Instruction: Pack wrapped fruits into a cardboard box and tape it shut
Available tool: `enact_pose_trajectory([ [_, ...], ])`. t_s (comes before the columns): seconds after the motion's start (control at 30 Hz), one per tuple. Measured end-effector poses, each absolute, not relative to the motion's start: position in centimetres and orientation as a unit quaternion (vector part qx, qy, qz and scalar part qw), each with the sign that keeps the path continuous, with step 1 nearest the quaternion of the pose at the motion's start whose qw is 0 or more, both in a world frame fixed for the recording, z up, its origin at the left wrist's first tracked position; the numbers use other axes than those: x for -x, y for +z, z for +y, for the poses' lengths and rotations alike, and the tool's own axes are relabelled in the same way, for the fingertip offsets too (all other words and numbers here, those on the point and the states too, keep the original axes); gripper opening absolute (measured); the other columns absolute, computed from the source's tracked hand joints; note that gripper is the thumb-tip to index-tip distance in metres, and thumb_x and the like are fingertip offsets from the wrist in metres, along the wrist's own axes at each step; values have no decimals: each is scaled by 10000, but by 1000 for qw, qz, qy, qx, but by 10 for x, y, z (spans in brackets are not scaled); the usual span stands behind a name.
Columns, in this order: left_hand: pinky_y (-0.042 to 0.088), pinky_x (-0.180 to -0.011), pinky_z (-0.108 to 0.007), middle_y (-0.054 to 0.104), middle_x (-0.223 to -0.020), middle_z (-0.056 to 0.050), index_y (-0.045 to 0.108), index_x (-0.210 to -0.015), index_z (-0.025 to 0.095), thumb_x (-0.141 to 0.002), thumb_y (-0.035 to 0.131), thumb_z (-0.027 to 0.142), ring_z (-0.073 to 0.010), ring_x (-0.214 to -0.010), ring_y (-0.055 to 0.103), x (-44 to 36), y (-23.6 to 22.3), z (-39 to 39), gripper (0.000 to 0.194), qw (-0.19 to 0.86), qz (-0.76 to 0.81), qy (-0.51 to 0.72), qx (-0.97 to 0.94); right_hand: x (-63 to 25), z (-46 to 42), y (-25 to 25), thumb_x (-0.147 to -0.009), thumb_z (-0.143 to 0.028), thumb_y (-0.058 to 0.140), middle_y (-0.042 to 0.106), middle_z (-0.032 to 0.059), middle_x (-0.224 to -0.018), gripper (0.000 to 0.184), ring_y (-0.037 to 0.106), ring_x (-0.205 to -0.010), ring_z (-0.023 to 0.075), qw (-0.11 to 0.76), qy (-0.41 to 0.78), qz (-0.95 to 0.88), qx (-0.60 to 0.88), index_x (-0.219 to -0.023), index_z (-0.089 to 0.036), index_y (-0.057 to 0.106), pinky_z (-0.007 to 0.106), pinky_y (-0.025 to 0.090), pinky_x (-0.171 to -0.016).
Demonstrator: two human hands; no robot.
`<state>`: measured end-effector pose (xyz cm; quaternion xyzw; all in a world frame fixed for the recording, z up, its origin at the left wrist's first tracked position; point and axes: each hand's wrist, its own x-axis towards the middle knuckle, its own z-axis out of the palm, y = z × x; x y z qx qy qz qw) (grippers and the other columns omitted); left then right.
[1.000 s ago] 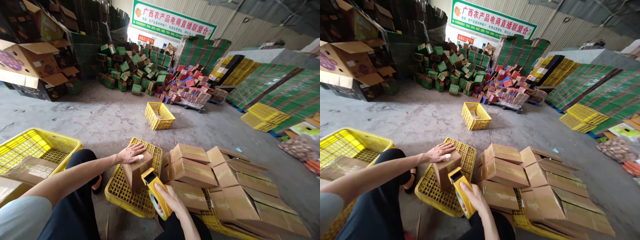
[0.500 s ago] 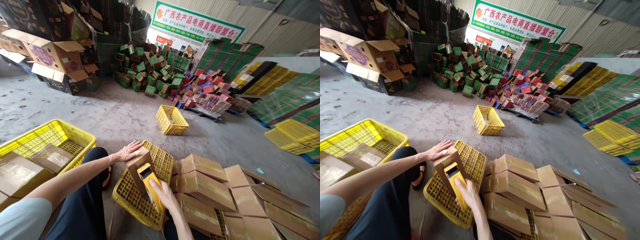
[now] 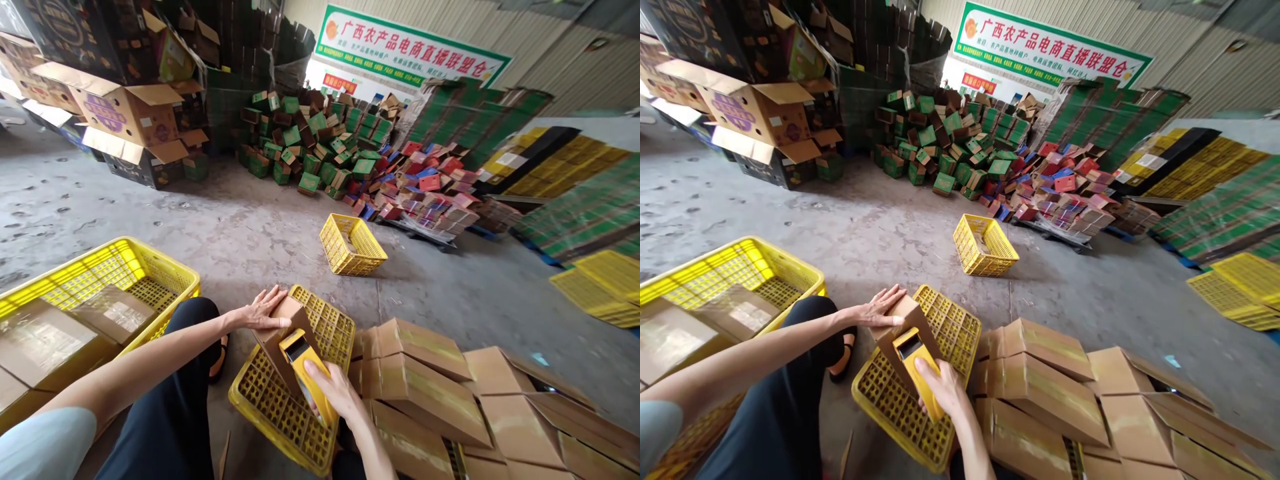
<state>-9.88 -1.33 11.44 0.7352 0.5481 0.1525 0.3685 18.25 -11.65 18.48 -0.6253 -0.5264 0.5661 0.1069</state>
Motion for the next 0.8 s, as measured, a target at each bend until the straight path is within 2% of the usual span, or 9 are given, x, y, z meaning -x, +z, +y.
enact_pose_trajectory([
  [0.07,252,-1256,-604,127,-1760,-92,225,-1683,340,-930,454,825,-420,-1604,145,96,117,-16,925,375,556,164,-724,-184,-123,185,-864,-763,601,678,-3,-571,562,712,-532,220,117,564,-527,625,-1023,-224,623,294,567,-511],
  [0.13,297,-1251,-543,216,-1744,-97,235,-1681,324,-985,343,790,-376,-1588,258,95,121,-19,844,382,573,177,-703,-185,-129,184,-851,-767,615,678,-9,-582,566,718,-545,219,129,561,-533,620,-1015,-225,626,290,568,-518],
  [0.27,342,-1226,-514,417,-1658,-135,242,-1675,259,-982,236,809,-369,-1515,422,91,133,-25,885,394,635,185,-639,-184,-141,181,-832,-767,630,669,-8,-586,569,707,-524,211,147,547,-543,620,-968,-214,633,275,550,-477],
  [0.4,322,-1240,-484,505,-1607,-79,411,-1594,294,-950,257,849,-348,-1492,463,86,146,-39,864,432,651,198,-591,-190,-155,182,-858,-733,625,682,2,-607,538,707,-513,197,164,526,-546,632,-962,-206,655,252,538,-455],
  [0.5,304,-1257,-459,527,-1593,-37,509,-1527,310,-953,275,840,-326,-1497,459,79,154,-52,815,460,630,227,-583,-204,-165,186,-842,-712,665,704,19,-615,505,723,-517,205,137,500,-547,657,-879,-208,656,240,524,-441],
  [0.63,325,-1248,-457,578,-1547,-49,576,-1480,277,-948,287,844,-340,-1482,475,64,161,-63,830,494,608,252,-569,-226,-177,193,-849,-724,650,732,42,-619,510,729,-499,219,110,475,-536,689,-849,-214,660,242,516,-420],
  [0.8,324,-1246,-473,641,-1481,-57,633,-1418,264,-914,333,873,-377,-1475,476,56,162,-63,845,490,608,218,-586,-230,-183,201,-840,-750,644,716,42,-577,527,723,-491,233,104,485,-522,693,-838,-223,640,255,516,-411],
])
